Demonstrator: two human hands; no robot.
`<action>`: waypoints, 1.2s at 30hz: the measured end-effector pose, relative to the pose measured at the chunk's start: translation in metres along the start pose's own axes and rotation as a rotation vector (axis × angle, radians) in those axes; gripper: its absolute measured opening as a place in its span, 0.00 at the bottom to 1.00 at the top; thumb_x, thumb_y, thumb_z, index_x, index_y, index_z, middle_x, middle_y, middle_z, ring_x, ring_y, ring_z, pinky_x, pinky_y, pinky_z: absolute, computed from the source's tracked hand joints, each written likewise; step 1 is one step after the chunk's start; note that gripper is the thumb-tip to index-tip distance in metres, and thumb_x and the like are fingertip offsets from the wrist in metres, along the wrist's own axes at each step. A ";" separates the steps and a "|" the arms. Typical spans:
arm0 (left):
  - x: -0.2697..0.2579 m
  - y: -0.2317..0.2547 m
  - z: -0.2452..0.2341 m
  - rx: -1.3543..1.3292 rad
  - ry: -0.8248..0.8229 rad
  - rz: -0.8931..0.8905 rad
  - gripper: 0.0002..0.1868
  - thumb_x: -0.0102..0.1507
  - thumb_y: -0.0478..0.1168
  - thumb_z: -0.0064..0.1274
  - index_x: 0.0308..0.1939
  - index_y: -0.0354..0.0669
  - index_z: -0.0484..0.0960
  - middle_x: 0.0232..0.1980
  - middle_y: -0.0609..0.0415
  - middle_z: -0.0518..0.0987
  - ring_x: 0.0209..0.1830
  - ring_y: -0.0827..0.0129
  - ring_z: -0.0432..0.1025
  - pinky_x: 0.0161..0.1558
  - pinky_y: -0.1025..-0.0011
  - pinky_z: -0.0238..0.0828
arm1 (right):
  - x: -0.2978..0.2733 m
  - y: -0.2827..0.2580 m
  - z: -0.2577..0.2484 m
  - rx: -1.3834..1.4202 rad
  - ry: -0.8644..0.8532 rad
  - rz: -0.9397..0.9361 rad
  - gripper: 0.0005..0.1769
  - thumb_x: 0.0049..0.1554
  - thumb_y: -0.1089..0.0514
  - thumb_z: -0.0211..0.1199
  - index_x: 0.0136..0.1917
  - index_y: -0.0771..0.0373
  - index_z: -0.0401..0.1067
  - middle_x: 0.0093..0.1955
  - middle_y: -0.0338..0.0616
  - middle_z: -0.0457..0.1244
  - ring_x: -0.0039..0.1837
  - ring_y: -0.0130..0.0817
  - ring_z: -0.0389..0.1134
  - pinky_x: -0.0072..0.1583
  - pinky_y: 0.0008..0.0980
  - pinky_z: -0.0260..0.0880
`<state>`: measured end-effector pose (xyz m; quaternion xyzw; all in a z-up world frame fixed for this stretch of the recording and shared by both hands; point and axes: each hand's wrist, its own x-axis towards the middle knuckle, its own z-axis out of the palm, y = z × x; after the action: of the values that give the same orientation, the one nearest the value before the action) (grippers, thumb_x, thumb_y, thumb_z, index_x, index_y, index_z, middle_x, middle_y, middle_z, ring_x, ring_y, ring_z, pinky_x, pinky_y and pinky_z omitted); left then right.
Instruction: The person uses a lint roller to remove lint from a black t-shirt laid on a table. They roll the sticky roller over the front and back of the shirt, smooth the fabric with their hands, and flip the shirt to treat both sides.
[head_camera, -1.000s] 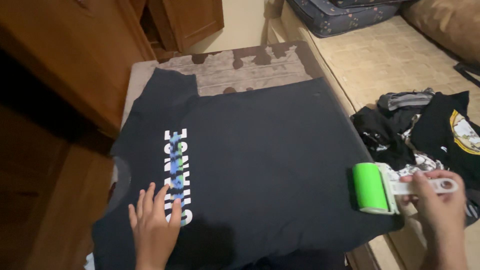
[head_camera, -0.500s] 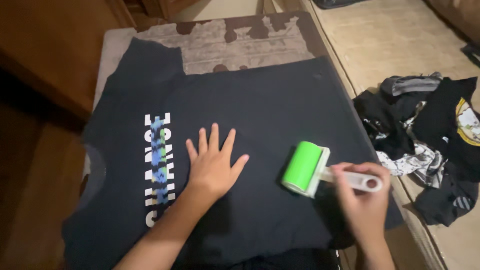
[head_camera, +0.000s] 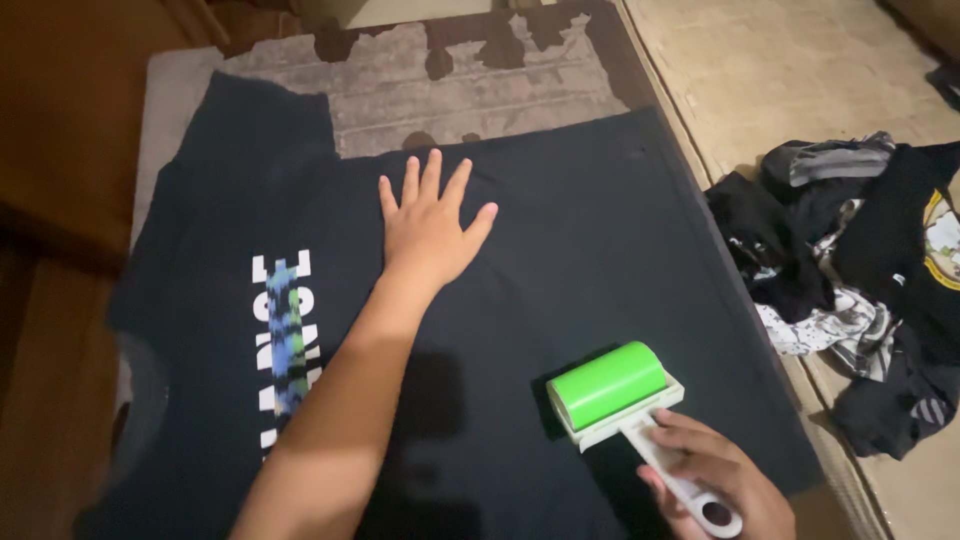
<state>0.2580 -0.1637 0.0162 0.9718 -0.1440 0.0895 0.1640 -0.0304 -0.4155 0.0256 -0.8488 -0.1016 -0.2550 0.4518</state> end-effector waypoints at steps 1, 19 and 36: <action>0.005 -0.003 0.000 -0.008 0.000 -0.008 0.37 0.65 0.64 0.45 0.75 0.53 0.65 0.80 0.43 0.56 0.80 0.47 0.46 0.74 0.38 0.32 | 0.005 -0.003 0.003 -0.006 0.012 0.022 0.18 0.49 0.67 0.72 0.47 0.59 0.65 0.52 0.50 0.71 0.66 0.48 0.73 0.65 0.39 0.77; 0.011 -0.027 0.005 -0.169 0.123 0.022 0.27 0.66 0.50 0.50 0.67 0.44 0.75 0.76 0.44 0.65 0.78 0.51 0.54 0.76 0.47 0.38 | 0.252 0.032 0.124 -0.181 -0.029 0.130 0.17 0.59 0.55 0.71 0.49 0.66 0.66 0.45 0.51 0.71 0.47 0.44 0.77 0.49 0.37 0.75; -0.002 -0.013 0.000 -0.196 0.186 0.199 0.26 0.65 0.48 0.54 0.65 0.46 0.77 0.74 0.46 0.69 0.78 0.48 0.57 0.77 0.46 0.43 | 0.012 0.016 0.001 -0.162 0.043 0.022 0.20 0.48 0.62 0.73 0.47 0.61 0.62 0.52 0.51 0.71 0.61 0.41 0.75 0.59 0.34 0.75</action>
<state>0.2605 -0.1512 0.0117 0.9195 -0.2319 0.1805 0.2610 -0.0132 -0.4241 0.0205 -0.8780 -0.0615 -0.2757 0.3864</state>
